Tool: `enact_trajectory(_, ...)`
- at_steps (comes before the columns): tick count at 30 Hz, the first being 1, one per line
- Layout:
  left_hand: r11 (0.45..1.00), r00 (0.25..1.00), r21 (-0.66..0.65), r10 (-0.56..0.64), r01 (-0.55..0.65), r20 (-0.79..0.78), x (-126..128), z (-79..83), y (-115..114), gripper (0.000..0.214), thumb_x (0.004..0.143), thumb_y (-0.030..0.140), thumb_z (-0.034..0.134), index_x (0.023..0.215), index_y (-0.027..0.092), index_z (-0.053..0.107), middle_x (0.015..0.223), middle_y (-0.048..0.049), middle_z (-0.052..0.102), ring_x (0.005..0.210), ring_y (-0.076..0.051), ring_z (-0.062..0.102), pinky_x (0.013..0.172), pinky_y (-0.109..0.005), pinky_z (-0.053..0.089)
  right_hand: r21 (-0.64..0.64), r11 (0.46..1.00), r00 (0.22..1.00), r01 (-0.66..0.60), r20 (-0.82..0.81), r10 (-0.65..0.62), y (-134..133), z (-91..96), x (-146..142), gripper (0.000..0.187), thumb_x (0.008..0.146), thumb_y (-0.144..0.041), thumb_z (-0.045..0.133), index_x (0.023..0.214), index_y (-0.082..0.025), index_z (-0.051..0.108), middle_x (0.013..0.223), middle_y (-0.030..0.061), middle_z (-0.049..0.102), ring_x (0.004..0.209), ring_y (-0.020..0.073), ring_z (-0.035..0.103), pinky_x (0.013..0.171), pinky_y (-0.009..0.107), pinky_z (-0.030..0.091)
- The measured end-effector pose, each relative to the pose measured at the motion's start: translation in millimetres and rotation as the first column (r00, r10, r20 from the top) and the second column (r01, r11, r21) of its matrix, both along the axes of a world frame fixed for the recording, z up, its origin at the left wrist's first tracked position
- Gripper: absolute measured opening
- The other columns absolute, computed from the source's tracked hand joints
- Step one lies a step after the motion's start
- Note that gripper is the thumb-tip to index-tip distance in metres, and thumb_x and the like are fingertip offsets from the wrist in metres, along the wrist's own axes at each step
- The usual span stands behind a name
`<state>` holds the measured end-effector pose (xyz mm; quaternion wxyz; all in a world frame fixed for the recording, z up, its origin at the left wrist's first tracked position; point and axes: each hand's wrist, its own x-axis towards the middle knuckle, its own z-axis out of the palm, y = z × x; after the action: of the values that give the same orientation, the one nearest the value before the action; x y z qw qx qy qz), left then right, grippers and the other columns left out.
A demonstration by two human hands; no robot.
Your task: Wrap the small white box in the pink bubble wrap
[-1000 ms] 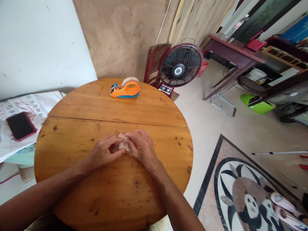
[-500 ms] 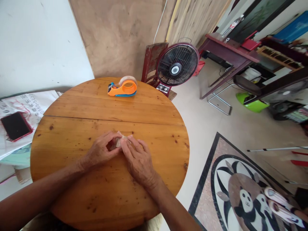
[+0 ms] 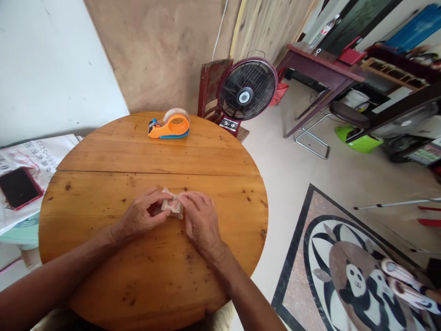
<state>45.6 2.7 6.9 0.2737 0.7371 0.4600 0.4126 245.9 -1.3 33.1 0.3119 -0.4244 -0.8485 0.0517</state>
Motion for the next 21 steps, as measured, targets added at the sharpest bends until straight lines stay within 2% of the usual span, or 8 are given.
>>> enact_trajectory(5, 1.000, 1.000, 0.011, -0.019, 0.019, -0.006, -0.2, 0.9, 1.4, 0.027, 0.078, 0.015, 0.061, 0.104, 0.020, 0.067, 0.081, -0.0018, 0.058, 0.075, -0.015, 0.055, 0.068, -0.025, 0.046, 0.098, 0.995, 0.991, 0.008, 0.135, -0.022, 0.4, -4.0, -6.0, 0.043, 0.086, -0.006, 0.046, 0.120, -0.027, 0.060, 0.118, 0.0093, 0.064, 0.108, 0.0249, 0.058, 0.087, 0.041, 0.047)
enact_trajectory(8, 0.999, 1.000, 0.021, -0.025, 0.025, 0.001, -0.5, 0.1, 2.2, 0.026, 0.077, 0.015, 0.062, 0.103, 0.020, 0.066, 0.083, -0.0023, 0.059, 0.077, -0.015, 0.056, 0.070, -0.025, 0.046, 0.161, 0.987, 0.983, -0.007, 0.184, -0.023, -3.8, -4.8, -8.2, 0.044, 0.087, -0.005, 0.047, 0.124, -0.027, 0.057, 0.122, 0.0099, 0.064, 0.115, 0.0253, 0.055, 0.090, 0.042, 0.045)
enact_trajectory(12, 1.000, 1.000, 0.009, -0.029, 0.029, 0.002, -0.4, -2.0, 0.3, 0.030, 0.079, 0.015, 0.063, 0.109, 0.020, 0.064, 0.087, -0.0027, 0.060, 0.079, -0.016, 0.056, 0.073, -0.026, 0.046, 0.193, 0.980, 0.973, -0.036, 0.230, -0.009, -9.6, -4.2, -11.4, 0.041, 0.089, -0.005, 0.046, 0.125, -0.020, 0.056, 0.122, 0.0137, 0.063, 0.122, 0.0269, 0.051, 0.096, 0.044, 0.043)
enact_trajectory(15, 0.999, 1.000, 0.026, -0.020, 0.020, -0.019, -0.1, -2.5, -1.3, 0.035, 0.081, 0.017, 0.062, 0.116, 0.020, 0.062, 0.088, -0.0033, 0.060, 0.079, -0.016, 0.055, 0.073, -0.026, 0.047, 0.184, 0.983, 0.973, -0.019, 0.229, -0.024, -12.8, -7.0, -12.8, 0.040, 0.088, -0.004, 0.046, 0.124, -0.017, 0.058, 0.120, 0.0154, 0.064, 0.122, 0.0283, 0.049, 0.096, 0.044, 0.042)
enact_trajectory(21, 0.994, 0.999, 0.098, -0.043, 0.046, -0.032, -1.0, -1.9, -0.3, 0.027, 0.083, 0.016, 0.058, 0.109, 0.019, 0.067, 0.083, -0.0026, 0.057, 0.073, -0.014, 0.054, 0.068, -0.024, 0.046, 0.139, 0.989, 0.994, 0.044, 0.097, -0.058, -14.9, -12.0, -5.1, 0.050, 0.082, 0.001, 0.043, 0.124, -0.022, 0.057, 0.119, 0.0110, 0.062, 0.109, 0.0235, 0.056, 0.087, 0.038, 0.046)
